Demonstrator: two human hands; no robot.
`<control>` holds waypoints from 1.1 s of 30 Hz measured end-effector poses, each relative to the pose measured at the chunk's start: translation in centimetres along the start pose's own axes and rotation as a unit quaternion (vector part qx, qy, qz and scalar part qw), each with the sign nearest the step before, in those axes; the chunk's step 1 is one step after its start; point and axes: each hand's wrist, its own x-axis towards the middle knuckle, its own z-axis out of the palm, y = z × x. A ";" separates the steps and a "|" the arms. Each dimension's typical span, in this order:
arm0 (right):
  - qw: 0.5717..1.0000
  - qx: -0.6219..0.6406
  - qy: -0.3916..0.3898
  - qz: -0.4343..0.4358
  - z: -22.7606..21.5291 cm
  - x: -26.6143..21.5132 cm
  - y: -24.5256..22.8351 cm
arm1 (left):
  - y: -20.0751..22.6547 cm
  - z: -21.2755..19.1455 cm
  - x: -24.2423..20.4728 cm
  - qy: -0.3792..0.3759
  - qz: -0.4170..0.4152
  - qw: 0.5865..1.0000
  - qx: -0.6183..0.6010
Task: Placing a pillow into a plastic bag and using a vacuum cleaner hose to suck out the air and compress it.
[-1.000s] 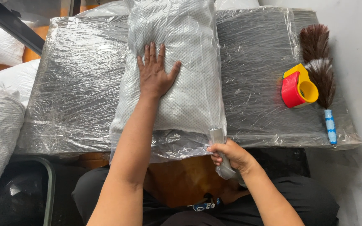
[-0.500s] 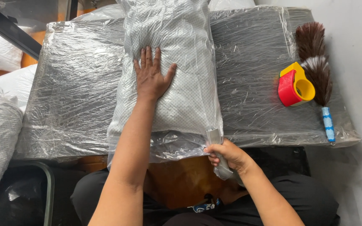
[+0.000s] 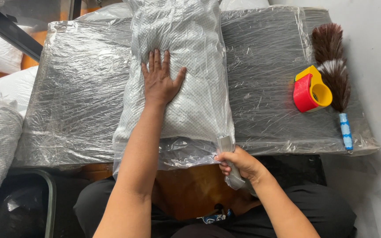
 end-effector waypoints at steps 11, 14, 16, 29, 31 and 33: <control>1.000 0.000 0.000 0.000 0.0 0.1 -0.1 | 0.0 0.2 0.0 0.000 -0.001 1.000 -0.005; 1.000 0.005 0.001 0.001 0.0 0.1 -0.2 | 0.0 0.2 -0.1 -0.003 -0.004 1.000 -0.005; 1.000 0.008 -0.001 -0.002 0.2 0.0 -0.3 | -0.1 0.3 0.0 -0.002 -0.002 1.000 -0.003; 0.998 -0.012 -0.059 0.034 -0.8 0.1 -0.5 | -0.8 1.7 0.4 0.014 0.024 1.000 -0.009; 0.998 -0.015 -0.065 0.024 -0.8 0.1 -0.7 | -0.8 2.0 0.6 0.039 0.035 0.999 -0.009; 0.998 -0.013 -0.062 0.030 -0.8 0.1 -0.6 | -0.9 2.1 0.4 0.039 0.038 0.998 -0.014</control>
